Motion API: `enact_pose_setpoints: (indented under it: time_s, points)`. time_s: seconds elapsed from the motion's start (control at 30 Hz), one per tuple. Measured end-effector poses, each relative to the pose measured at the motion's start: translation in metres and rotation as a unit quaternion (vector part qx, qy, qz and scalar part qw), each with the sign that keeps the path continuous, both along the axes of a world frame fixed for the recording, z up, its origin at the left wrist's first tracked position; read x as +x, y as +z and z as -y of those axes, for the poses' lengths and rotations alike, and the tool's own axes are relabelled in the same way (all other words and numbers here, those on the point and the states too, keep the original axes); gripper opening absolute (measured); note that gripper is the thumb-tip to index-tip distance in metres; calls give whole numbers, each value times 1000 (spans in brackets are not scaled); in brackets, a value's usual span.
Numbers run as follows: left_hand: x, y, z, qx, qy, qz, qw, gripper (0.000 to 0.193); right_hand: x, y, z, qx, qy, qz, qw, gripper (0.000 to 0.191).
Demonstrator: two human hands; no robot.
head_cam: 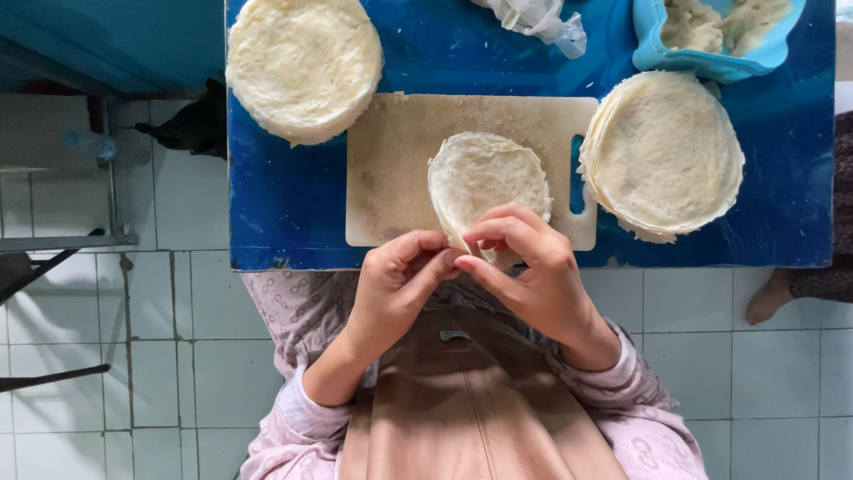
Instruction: The person peels thin round pastry sheets one at a time from a stack of spring roll wrappers, working each sheet loose with the fingertips and placing the separated sheets onto a growing pile on the blue table beside the cutting board.
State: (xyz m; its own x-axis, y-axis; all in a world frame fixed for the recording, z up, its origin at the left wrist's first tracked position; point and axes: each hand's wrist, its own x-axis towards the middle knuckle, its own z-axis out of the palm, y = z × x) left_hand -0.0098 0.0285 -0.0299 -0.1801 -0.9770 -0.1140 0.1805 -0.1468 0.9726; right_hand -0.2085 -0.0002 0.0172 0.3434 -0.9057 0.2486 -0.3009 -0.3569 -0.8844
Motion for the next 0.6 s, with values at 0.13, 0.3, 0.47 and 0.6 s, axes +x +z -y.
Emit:
enact_pose_setpoints:
  time_s: [0.13, 0.3, 0.47, 0.6]
  points:
    - [3, 1, -2, -11, -10, -16, 1000, 13, -5, -6, 1, 71, -2, 61, 996, 8]
    - [6, 10, 2, -1, -22, -38, 999, 14, -3, -14, -1, 180, -59, 180, 965, 5]
    - [6, 22, 2, 31, -6, -23, 999, 20, 4, -10, -4, 73, -59, 101, 990, 6]
    - [4, 22, 0, 4, 0, 67, 998, 22, 12, -11, -13, -36, -29, -7, 999, 9]
